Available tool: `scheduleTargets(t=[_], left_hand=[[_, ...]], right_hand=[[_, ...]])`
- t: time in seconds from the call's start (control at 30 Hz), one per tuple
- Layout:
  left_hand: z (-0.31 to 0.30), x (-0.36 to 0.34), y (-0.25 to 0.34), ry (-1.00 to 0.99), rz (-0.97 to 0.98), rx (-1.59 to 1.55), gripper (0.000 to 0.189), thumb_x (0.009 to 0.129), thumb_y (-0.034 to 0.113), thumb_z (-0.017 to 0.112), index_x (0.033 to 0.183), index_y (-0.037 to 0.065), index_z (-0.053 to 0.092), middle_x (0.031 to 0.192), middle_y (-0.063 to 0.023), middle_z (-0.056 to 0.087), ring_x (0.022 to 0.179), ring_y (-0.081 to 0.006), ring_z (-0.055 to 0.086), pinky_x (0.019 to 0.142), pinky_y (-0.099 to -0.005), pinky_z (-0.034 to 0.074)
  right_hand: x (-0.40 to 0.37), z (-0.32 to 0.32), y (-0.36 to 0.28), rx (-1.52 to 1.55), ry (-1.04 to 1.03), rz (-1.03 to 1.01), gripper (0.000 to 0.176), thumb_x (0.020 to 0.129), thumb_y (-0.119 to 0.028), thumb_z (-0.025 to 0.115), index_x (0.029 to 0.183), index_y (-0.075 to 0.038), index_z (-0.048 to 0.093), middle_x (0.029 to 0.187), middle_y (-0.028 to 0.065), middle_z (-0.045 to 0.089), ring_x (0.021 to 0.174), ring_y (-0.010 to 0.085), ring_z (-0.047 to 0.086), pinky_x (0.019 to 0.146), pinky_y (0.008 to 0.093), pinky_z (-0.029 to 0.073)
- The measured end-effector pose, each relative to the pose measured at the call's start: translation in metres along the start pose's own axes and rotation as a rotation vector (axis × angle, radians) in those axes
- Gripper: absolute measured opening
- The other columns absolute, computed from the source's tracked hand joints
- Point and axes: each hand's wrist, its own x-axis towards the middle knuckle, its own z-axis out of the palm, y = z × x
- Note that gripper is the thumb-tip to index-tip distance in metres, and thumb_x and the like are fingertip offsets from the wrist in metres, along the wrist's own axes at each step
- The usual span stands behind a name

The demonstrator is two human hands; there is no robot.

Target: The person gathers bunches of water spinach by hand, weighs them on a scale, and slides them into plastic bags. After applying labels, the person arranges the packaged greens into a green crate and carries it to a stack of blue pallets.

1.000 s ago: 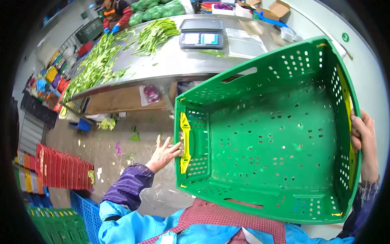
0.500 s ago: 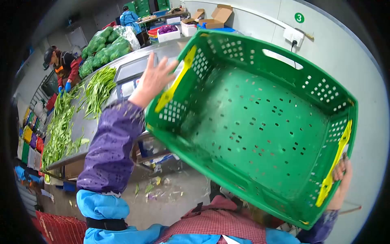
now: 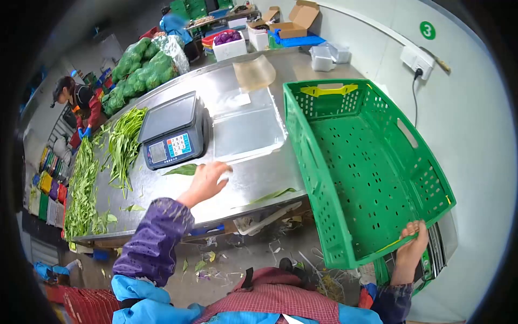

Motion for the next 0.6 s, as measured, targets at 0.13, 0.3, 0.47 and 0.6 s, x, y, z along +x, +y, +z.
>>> scheduleTargets(t=[0.13, 0.3, 0.47, 0.6], left_hand=[[0.059, -0.069, -0.014, -0.066, -0.169, -0.42, 0.026, 0.071, 0.006, 0.062, 0.097, 0.009, 0.058, 0.099, -0.011, 0.058, 0.093, -0.028, 0.056, 0.08, -0.0351, 0.045], [0.073, -0.129, -0.002, -0.122, -0.432, -0.696, 0.022, 0.075, 0.004, 0.056, 0.097, 0.001, 0.059, 0.093, -0.016, 0.06, 0.088, -0.0271, 0.059, 0.076, -0.0343, 0.047], [0.047, -0.194, -0.05, 0.031, -0.578, -0.718, 0.022, 0.078, 0.006, 0.056, 0.1, 0.003, 0.059, 0.095, -0.0133, 0.061, 0.087, -0.0242, 0.06, 0.078, -0.0327, 0.048], [0.021, -0.25, -0.138, 0.142, -0.88, -0.687, 0.029, 0.079, 0.014, 0.058, 0.106, 0.004, 0.057, 0.099, -0.0123, 0.061, 0.086, -0.0236, 0.06, 0.074, -0.0329, 0.048]], right_hand=[[0.016, -0.007, -0.003, -0.048, 0.003, 0.074, 0.023, 0.088, -0.024, 0.05, 0.071, -0.013, 0.04, 0.064, -0.004, 0.037, 0.055, 0.0064, 0.033, 0.05, 0.0217, 0.028], [0.047, -0.011, 0.014, -0.117, 0.014, 0.133, 0.018, 0.088, -0.028, 0.052, 0.086, -0.011, 0.05, 0.069, -0.0027, 0.044, 0.062, 0.0085, 0.042, 0.057, 0.024, 0.036], [-0.007, 0.042, -0.053, -1.504, -0.158, -0.103, 0.044, 0.096, -0.036, 0.032, 0.09, 0.004, 0.049, 0.074, 0.0115, 0.047, 0.068, 0.024, 0.04, 0.065, 0.0354, 0.038], [-0.029, 0.125, -0.072, -2.103, 0.288, -0.747, 0.053, 0.088, -0.049, 0.041, 0.104, -0.002, 0.06, 0.092, 0.0209, 0.061, 0.08, 0.0373, 0.057, 0.067, 0.0419, 0.046]])
